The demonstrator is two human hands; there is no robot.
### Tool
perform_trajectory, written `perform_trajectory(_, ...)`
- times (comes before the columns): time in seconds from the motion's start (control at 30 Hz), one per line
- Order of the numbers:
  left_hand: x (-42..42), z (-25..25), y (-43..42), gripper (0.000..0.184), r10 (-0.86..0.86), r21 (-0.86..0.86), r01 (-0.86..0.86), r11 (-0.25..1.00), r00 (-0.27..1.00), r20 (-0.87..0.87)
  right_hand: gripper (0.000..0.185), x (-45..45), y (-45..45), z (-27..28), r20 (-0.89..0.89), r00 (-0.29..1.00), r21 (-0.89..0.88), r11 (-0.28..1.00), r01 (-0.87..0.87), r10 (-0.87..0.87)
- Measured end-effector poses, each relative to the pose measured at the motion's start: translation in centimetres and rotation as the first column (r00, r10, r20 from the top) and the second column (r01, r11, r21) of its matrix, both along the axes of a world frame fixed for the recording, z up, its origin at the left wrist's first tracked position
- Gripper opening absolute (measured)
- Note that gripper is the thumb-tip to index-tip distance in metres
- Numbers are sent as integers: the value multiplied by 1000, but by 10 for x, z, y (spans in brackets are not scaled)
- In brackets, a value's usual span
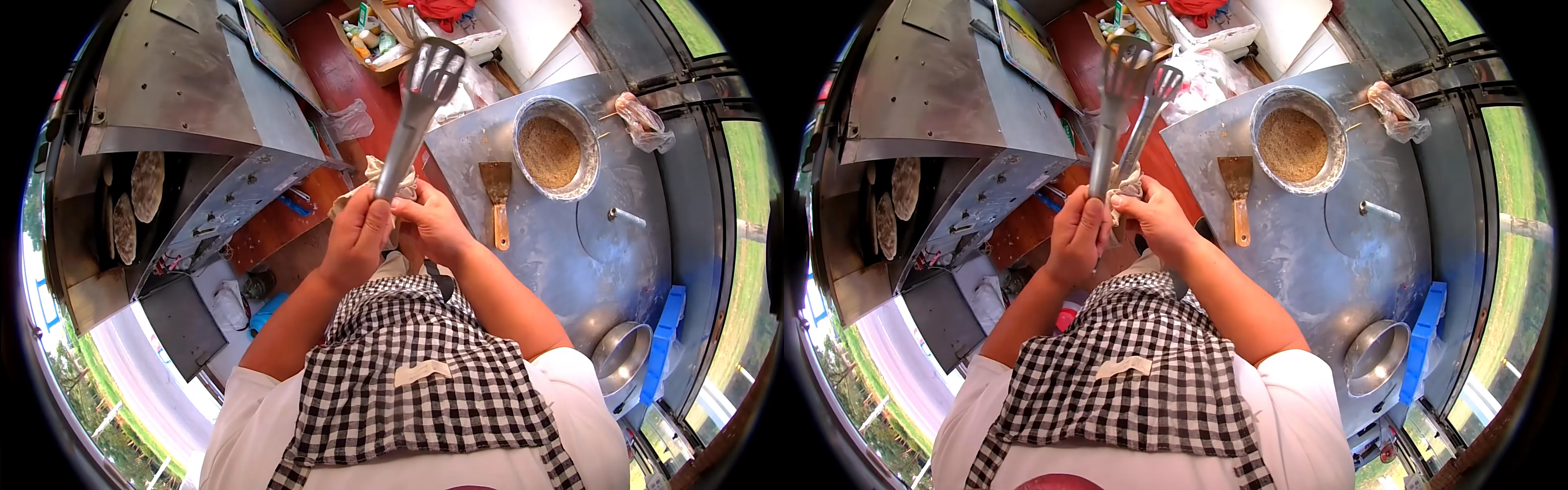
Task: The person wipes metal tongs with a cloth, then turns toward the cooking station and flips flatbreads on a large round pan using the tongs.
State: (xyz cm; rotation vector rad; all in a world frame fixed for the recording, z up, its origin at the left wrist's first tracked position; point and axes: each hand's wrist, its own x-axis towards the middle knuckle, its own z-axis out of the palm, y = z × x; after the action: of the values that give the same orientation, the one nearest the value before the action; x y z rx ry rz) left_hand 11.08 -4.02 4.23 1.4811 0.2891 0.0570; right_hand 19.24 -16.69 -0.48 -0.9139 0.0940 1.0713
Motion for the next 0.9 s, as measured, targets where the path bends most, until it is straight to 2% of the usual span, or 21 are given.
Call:
perform_trajectory(0.07, -1, -4, -1, 24, -51, 210, 46, 977, 999, 18, 31, 1, 5, -3, 28, 997, -15, 997, 74, -74)
perform_trajectory(0.1, -1, -4, -1, 23, -47, 362, 7, 932, 994, 101, 30, 2, 6, -4, 43, 993, -22, 993, 112, -111)
perform_trajectory(0.2, 6, 7, 2, 36, -109, 725, -181, 665, 936, 333, 25, 10, 8, -3, 151, 967, -8, 978, 209, -206)
perform_trajectory(0.23, 3, 7, 3, 43, -74, 771, -183, 610, 955, 286, 19, 15, 10, 6, 66, 960, 62, 962, 268, -271)
perform_trajectory(0.3, -6, 3, 6, 61, 2, 852, -173, 494, 980, 198, 17, 21, 7, -11, 75, 944, 40, 947, 318, -321)
perform_trajectory(0.37, -20, -13, 7, 72, 24, 626, 71, 777, 990, -142, 13, 25, 6, -9, 130, 923, -2, 930, 367, -363)
perform_trajectory(0.4, -24, -18, 8, 77, -10, 452, 154, 879, 952, -306, 13, 25, 7, -8, 151, 924, -4, 935, 356, -351)
perform_trajectory(0.43, -21, -15, 4, 68, -49, 166, 128, 978, 909, -414, 14, 25, 7, -8, 171, 926, -6, 939, 343, -337)
perform_trajectory(0.53, -12, -18, 1, 55, -13, 221, 119, 968, 902, -432, 14, 30, 10, -8, 210, 916, -14, 936, 351, -341)
perform_trajectory(0.6, -8, -8, -3, 43, 19, 363, 141, 921, 916, -402, 13, 35, 11, -5, 205, 918, -11, 937, 349, -339)
perform_trajectory(0.67, -6, -5, -3, 34, 48, 538, 181, 824, 922, -384, 14, 40, 12, 8, 171, 929, 13, 943, 331, -328)
perform_trajectory(0.73, -6, -9, 3, 25, 72, 718, 237, 655, 925, -372, 11, 41, 15, 8, 152, 927, 26, 939, 343, -343)
perform_trajectory(0.83, -5, -3, 8, 18, 67, 810, 211, 547, 954, -294, 9, 43, 18, 1, 156, 918, 32, 931, 365, -365)
perform_trajectory(0.9, -5, -3, 10, 19, 54, 814, 230, 533, 951, -305, 7, 45, 22, 4, 130, 913, 4, 921, 390, -387)
